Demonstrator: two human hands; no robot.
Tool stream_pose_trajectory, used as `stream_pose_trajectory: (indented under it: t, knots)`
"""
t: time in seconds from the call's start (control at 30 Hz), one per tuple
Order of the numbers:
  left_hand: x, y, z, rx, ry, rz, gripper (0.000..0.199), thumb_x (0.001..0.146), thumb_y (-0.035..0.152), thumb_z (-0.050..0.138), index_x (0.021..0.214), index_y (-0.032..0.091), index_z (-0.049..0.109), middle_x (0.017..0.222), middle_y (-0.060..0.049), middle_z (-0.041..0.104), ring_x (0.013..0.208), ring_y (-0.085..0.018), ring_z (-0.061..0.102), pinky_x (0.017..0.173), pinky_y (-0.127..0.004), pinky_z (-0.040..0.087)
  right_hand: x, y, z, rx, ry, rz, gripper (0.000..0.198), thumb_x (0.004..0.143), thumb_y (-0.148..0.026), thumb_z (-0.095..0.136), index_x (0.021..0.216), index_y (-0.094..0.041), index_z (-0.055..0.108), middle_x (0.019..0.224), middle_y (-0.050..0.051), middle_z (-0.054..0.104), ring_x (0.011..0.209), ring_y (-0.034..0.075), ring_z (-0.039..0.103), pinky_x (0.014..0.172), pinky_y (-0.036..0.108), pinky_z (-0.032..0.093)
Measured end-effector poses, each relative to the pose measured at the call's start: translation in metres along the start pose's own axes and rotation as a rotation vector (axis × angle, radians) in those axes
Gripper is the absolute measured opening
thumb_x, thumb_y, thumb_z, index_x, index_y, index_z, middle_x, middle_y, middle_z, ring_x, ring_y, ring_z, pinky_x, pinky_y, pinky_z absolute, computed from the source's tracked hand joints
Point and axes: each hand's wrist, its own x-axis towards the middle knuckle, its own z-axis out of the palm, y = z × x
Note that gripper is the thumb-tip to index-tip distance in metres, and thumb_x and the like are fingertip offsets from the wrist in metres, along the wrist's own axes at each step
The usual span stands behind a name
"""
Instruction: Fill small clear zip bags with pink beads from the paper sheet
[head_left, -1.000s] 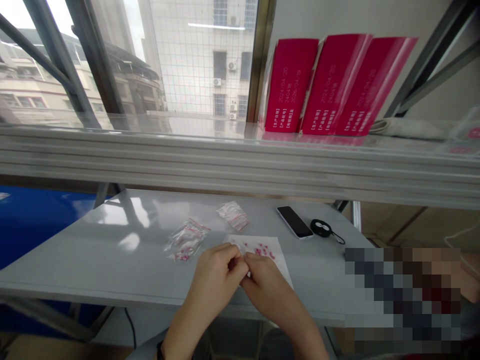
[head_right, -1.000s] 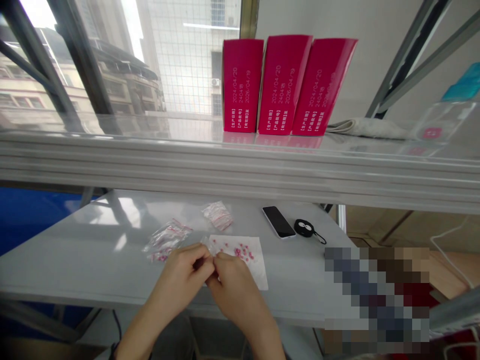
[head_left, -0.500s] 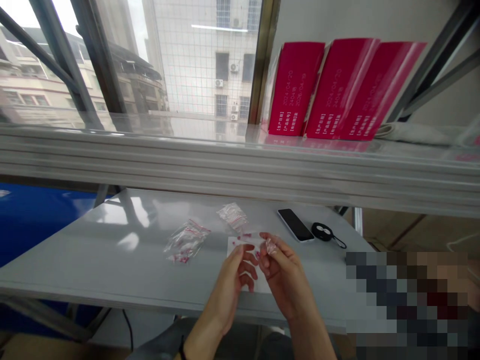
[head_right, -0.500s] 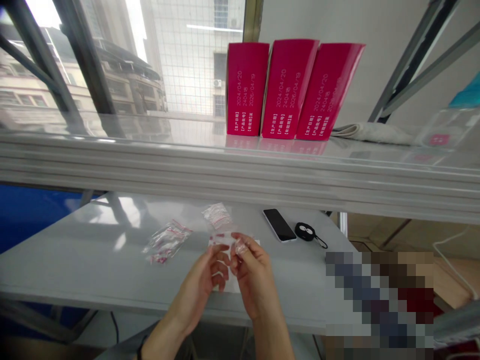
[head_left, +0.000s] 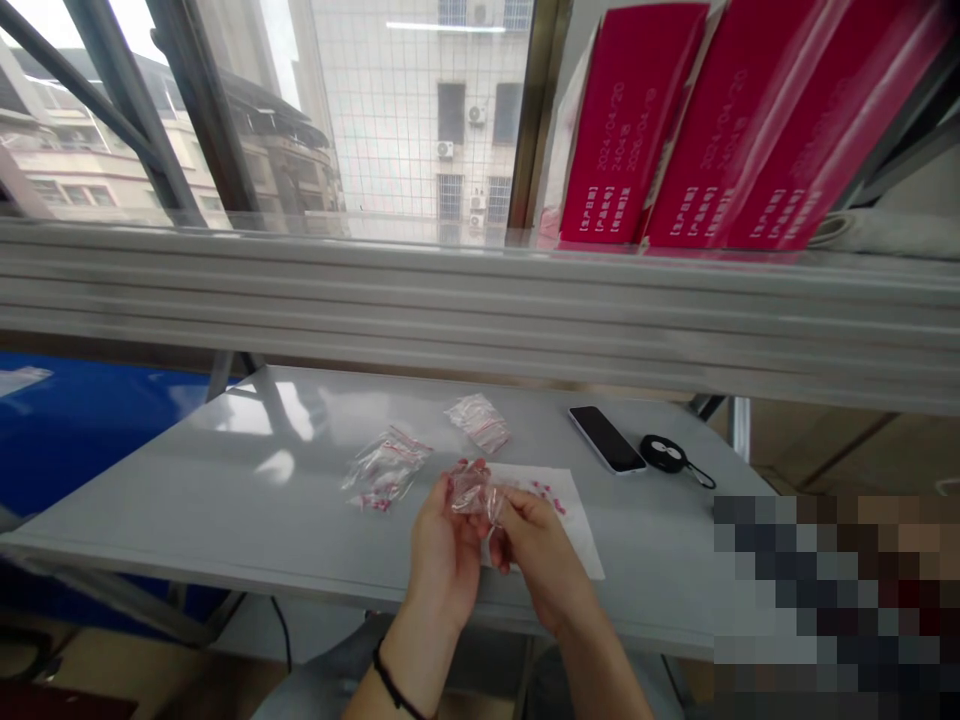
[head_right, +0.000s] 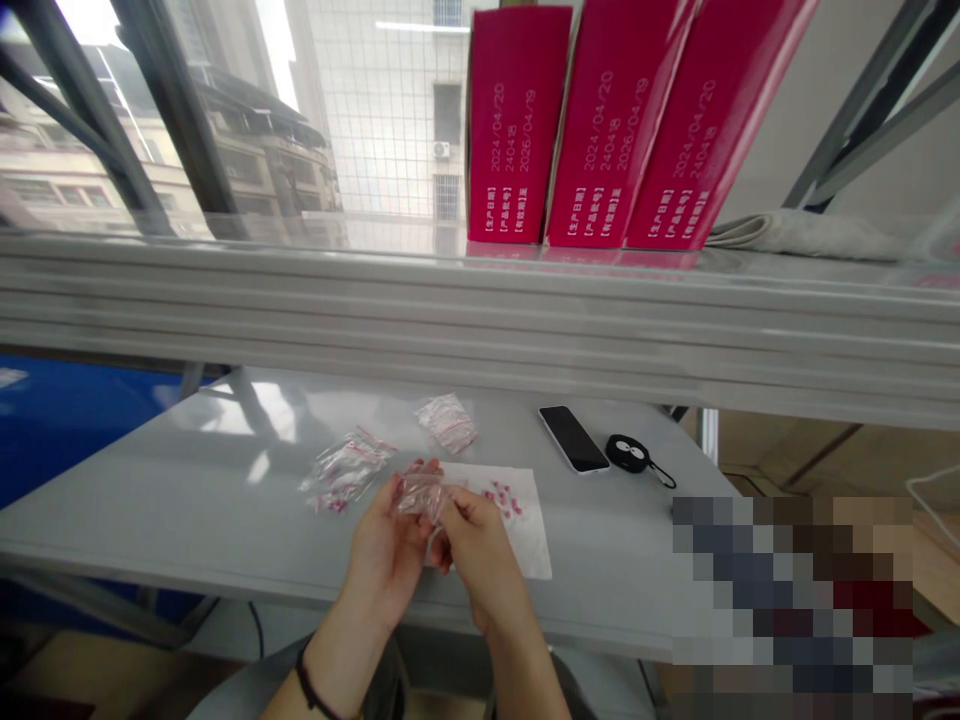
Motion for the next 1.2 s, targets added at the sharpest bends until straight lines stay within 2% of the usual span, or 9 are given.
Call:
stream_pose_trajectory:
  t: [0.17,0.23,0.3,0.43,0.63,0.77,0.9,1.07,1.2]
  knots:
    - [0.002,0.004,0.0,0.024,0.052,0.065,0.035,0.102,0.033,0.039,0.115,0.012,0.063,0.08,-0.008,0.072,0.041,-0.015,0.059,0.034,-0.026,0.045,0.005,0.009,0.004,-0.034,0.026,-0.05,0.025,0.086,-0.034,0.059,0.069,-0.017,0.064,0.053,-0.004,0.052,0.047,0.01,0.045,0.043,0.02,0.033]
    - [0.003,0.008,0.0,-0.032,0.124,0.104,0.028,0.102,0.028,0.041,0.11,0.012,0.063,0.094,-0.012,0.074,0.058,-0.017,0.069,0.045,-0.026,0.053,0.005,0.009,0.005,-0.042,0.003,-0.043,0.018,0.084,-0.031,0.061,0.082,-0.017,0.071,0.056,-0.004,0.054,0.047,0.01,0.045,0.042,0.02,0.032]
    - [0.004,0.011,0.001,-0.081,0.188,0.131,0.025,0.103,0.025,0.041,0.104,0.012,0.063,0.103,-0.013,0.074,0.075,-0.018,0.073,0.058,-0.027,0.059,0.004,0.009,0.006,-0.066,-0.013,-0.024,0.025,0.083,-0.028,0.06,0.101,-0.016,0.074,0.056,-0.005,0.053,0.047,0.01,0.043,0.042,0.02,0.031]
    - [0.005,0.014,0.003,-0.126,0.223,0.16,0.025,0.104,0.022,0.041,0.099,0.012,0.062,0.104,-0.014,0.074,0.087,-0.02,0.074,0.072,-0.029,0.062,0.004,0.01,0.007,-0.107,-0.021,-0.002,0.037,0.086,-0.029,0.058,0.118,-0.015,0.073,0.052,-0.007,0.047,0.043,0.008,0.036,0.041,0.02,0.027]
    - [0.008,0.022,0.002,-0.182,0.225,0.159,0.034,0.106,0.023,0.034,0.102,0.007,0.064,0.096,-0.016,0.073,0.081,-0.018,0.074,0.073,-0.028,0.062,0.002,0.009,0.011,0.036,-0.093,0.033,0.042,0.088,-0.04,0.064,0.122,-0.017,0.072,0.053,-0.008,0.041,0.044,0.006,0.031,0.041,0.019,0.023]
    - [0.005,0.027,0.005,-0.224,0.218,0.117,0.041,0.107,0.027,0.029,0.106,0.005,0.064,0.095,-0.017,0.073,0.082,-0.019,0.074,0.072,-0.028,0.062,0.004,0.01,0.015,0.059,-0.032,0.043,0.044,0.085,-0.043,0.068,0.12,-0.016,0.073,0.054,-0.007,0.045,0.043,0.005,0.03,0.04,0.019,0.02]
    - [0.0,0.024,0.007,-0.2,0.133,0.091,0.041,0.106,0.034,0.037,0.103,0.006,0.066,0.095,-0.016,0.073,0.08,-0.019,0.073,0.07,-0.029,0.061,0.007,0.013,0.018,0.084,0.05,0.022,0.043,0.082,-0.042,0.071,0.116,-0.015,0.074,0.051,-0.008,0.047,0.041,0.005,0.031,0.039,0.019,0.02]
    - [-0.002,0.015,0.005,-0.153,0.105,0.102,0.035,0.103,0.038,0.045,0.096,0.012,0.067,0.088,-0.011,0.072,0.072,-0.017,0.07,0.065,-0.027,0.059,0.008,0.014,0.02,0.299,0.17,0.02,0.05,0.077,-0.044,0.077,0.12,-0.017,0.071,0.054,-0.008,0.048,0.043,0.004,0.028,0.041,0.018,0.018]
    - [-0.001,0.012,0.002,-0.079,0.07,0.041,0.036,0.1,0.043,0.048,0.099,0.013,0.066,0.078,-0.008,0.07,0.058,-0.016,0.065,0.053,-0.026,0.054,0.007,0.012,0.017,0.278,0.099,0.027,0.043,0.08,-0.045,0.075,0.111,-0.016,0.074,0.054,-0.006,0.048,0.044,0.005,0.033,0.041,0.018,0.02]
